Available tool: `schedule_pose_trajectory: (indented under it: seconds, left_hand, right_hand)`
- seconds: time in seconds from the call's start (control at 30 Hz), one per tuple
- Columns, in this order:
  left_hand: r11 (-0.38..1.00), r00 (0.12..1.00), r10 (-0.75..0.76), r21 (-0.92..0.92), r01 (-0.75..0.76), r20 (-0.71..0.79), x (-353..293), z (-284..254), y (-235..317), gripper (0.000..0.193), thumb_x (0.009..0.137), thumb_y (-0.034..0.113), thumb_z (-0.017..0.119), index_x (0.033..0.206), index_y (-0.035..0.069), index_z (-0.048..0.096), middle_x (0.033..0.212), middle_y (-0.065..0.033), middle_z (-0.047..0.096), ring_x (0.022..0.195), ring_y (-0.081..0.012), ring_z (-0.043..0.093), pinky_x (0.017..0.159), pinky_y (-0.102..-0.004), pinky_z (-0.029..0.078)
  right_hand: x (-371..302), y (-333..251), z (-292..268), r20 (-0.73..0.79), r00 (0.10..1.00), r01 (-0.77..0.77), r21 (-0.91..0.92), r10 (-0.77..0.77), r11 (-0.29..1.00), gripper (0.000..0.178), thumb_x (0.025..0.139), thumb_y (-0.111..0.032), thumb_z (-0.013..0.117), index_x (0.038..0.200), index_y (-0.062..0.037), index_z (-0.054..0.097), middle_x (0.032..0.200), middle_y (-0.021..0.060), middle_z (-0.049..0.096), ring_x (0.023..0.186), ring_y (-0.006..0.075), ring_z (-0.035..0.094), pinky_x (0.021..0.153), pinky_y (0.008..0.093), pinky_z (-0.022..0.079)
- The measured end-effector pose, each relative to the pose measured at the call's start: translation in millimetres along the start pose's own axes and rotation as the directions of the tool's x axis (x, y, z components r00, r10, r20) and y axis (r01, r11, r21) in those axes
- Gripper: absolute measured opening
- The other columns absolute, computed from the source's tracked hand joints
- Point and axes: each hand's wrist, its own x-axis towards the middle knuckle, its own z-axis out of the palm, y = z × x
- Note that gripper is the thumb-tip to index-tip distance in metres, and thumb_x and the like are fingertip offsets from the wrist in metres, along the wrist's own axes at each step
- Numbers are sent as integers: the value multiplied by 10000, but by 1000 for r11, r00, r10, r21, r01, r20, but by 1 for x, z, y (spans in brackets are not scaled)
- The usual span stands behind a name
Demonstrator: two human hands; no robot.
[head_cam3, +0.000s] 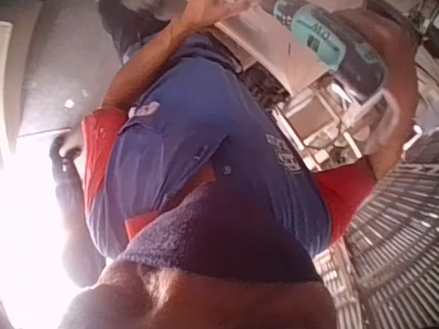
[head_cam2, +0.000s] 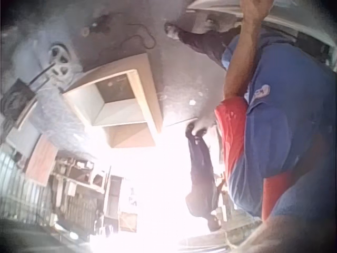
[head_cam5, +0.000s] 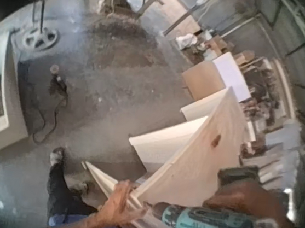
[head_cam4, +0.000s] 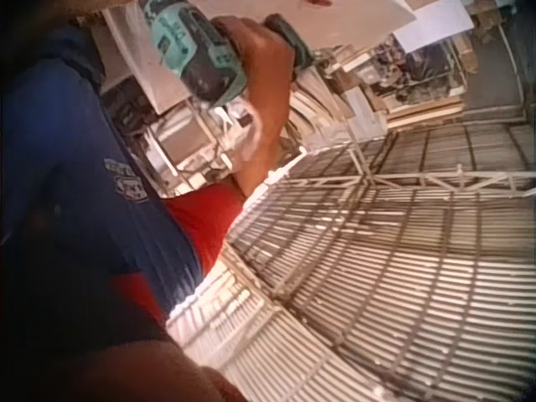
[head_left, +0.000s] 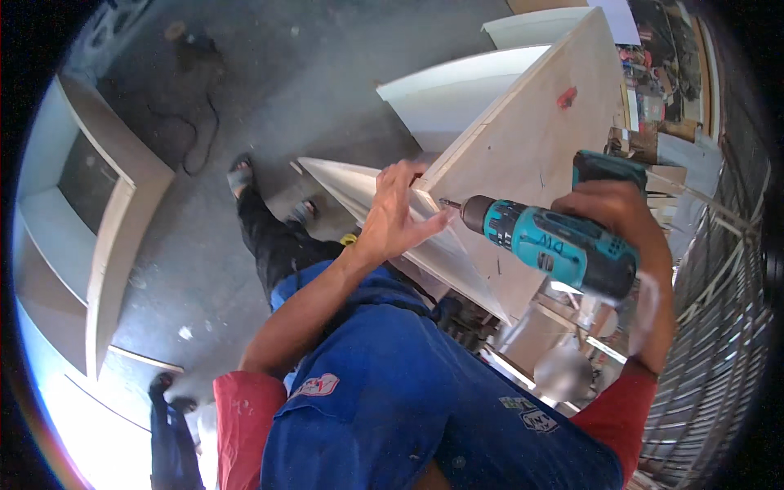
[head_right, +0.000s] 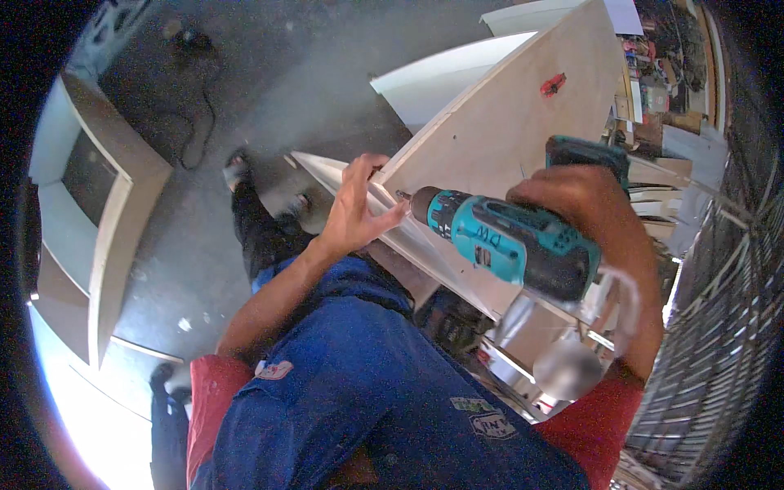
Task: The person positions and aligns wood panels, then uses a power drill to drive screws into the panels to assemble a wooden cabinet.
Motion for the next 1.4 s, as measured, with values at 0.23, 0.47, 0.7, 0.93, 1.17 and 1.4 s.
schedule_pose_trajectory:
  seconds: [0.23,0.47,0.7,0.93,1.17,1.4]
  left_hand:
    - [994,984,111,-17,-110,137,-13,-45,19,596,836,25,636,1430,31,587,1454,-206,555,1359,-369,519,1149,-450,387]
    - [992,982,1,127,-25,187,-14,-48,15,605,821,-1,610,1422,55,587,1426,-199,595,1329,-388,553,1134,-434,419]
    - [984,979,-39,179,3,200,-24,-67,16,618,814,-36,585,1428,28,568,1471,-204,571,1375,-378,537,1160,-418,399]
    - [994,929,7,97,-46,370,-5,-63,24,674,819,-61,582,1485,14,511,1515,-214,528,1446,-369,464,1199,-423,350]
    - [970,737,-76,222,-102,672,32,-96,28,644,880,-12,587,1514,8,474,1572,-222,461,1479,-355,415,1221,-422,312]
    - [979,641,-131,200,-36,756,38,-101,11,745,855,-16,603,1557,-35,352,1589,-274,396,1484,-404,383,1215,-410,335]
  right_hand:
    - [-53,46,-2,-368,928,-96,-69,64,993,380,732,-194,793,1051,-2,715,994,168,736,871,317,730,801,395,550]
    - [-39,83,107,-686,633,-363,147,359,920,441,773,-79,751,1206,-21,693,1124,191,742,1069,350,712,946,416,525]
    - [-86,61,167,-704,445,-320,453,554,832,439,760,-56,820,1166,40,685,1095,224,740,1015,305,726,901,404,540]
    - [-132,20,230,-588,24,-346,754,808,559,348,775,-128,841,1045,41,702,940,160,758,854,236,735,794,378,564]
    - [-102,-71,253,-411,-224,-194,907,884,373,303,873,-165,802,1108,4,711,972,91,758,871,168,701,809,352,559]
    - [-74,-143,274,-71,-301,0,997,951,74,351,880,-145,798,1185,-7,692,1078,88,737,945,178,678,866,349,543]
